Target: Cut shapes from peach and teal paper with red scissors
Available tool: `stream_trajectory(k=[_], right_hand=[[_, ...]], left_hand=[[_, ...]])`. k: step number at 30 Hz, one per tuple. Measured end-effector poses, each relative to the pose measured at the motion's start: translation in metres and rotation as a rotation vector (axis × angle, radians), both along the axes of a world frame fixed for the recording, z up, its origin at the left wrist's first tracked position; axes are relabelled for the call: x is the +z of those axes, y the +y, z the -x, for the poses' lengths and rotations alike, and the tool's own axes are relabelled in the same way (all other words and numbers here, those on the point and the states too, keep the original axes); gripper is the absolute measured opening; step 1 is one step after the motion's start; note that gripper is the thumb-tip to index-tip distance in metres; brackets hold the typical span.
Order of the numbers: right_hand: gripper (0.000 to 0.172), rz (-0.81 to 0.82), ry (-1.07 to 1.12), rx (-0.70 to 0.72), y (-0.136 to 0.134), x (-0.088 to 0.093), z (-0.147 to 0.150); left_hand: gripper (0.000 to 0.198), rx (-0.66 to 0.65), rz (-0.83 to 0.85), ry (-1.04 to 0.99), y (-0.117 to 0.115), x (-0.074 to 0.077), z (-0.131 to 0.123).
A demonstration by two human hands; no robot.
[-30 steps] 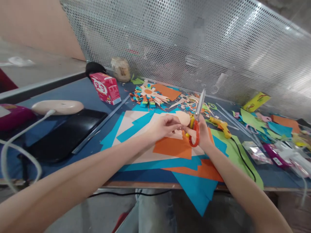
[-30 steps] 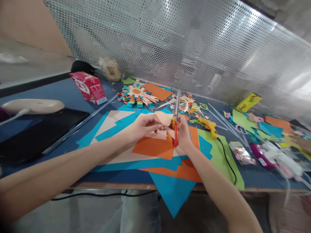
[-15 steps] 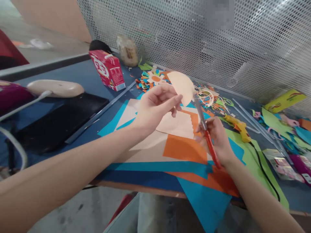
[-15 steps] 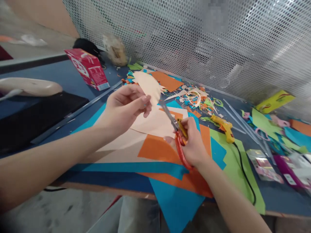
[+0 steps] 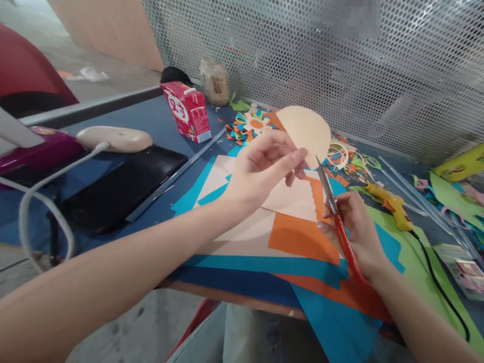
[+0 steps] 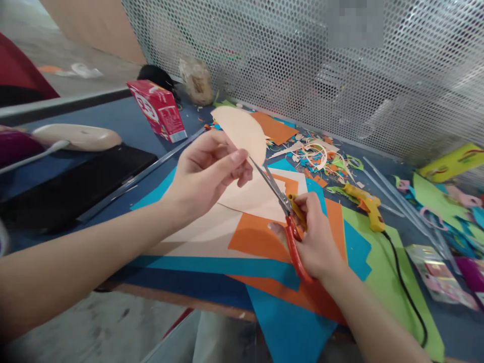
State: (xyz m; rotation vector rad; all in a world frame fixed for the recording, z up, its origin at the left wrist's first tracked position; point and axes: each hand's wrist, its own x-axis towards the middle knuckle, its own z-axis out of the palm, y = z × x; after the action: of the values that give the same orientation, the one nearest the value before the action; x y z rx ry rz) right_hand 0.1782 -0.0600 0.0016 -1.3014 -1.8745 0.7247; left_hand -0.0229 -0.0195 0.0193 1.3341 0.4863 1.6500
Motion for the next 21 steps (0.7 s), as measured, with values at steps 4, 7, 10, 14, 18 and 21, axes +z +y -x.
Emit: stream_trajectory(k=[4,7,10,14,18,21], right_hand=[[0.035,0.022,0.026,0.018,-0.001,-0.003,-0.001],[0.033,0.053,0.049,0.038,-0.002,-0.005,-0.003],[0.033,0.093,0.064,0.061,-0.004,-0.003,-0.003],[0.032,0.128,0.098,0.091,-0.008,0.001,-0.002],[0.033,0.149,0.142,0.099,-0.009,0.002,-0.001],[0.032,0.147,0.146,0.093,-0.009,0.002,-0.001]], left_hand=[[0.031,-0.056,0.004,0.063,-0.007,-0.001,-0.003],[0.031,-0.042,0.006,0.096,-0.009,0.0,-0.003],[0.033,-0.016,0.005,0.112,-0.01,0.001,-0.002],[0.035,0.007,-0.002,0.125,-0.012,0.002,-0.004],[0.035,-0.016,0.028,0.118,-0.015,0.004,-0.005],[0.034,-0.025,0.05,0.114,-0.016,0.004,-0.005]])
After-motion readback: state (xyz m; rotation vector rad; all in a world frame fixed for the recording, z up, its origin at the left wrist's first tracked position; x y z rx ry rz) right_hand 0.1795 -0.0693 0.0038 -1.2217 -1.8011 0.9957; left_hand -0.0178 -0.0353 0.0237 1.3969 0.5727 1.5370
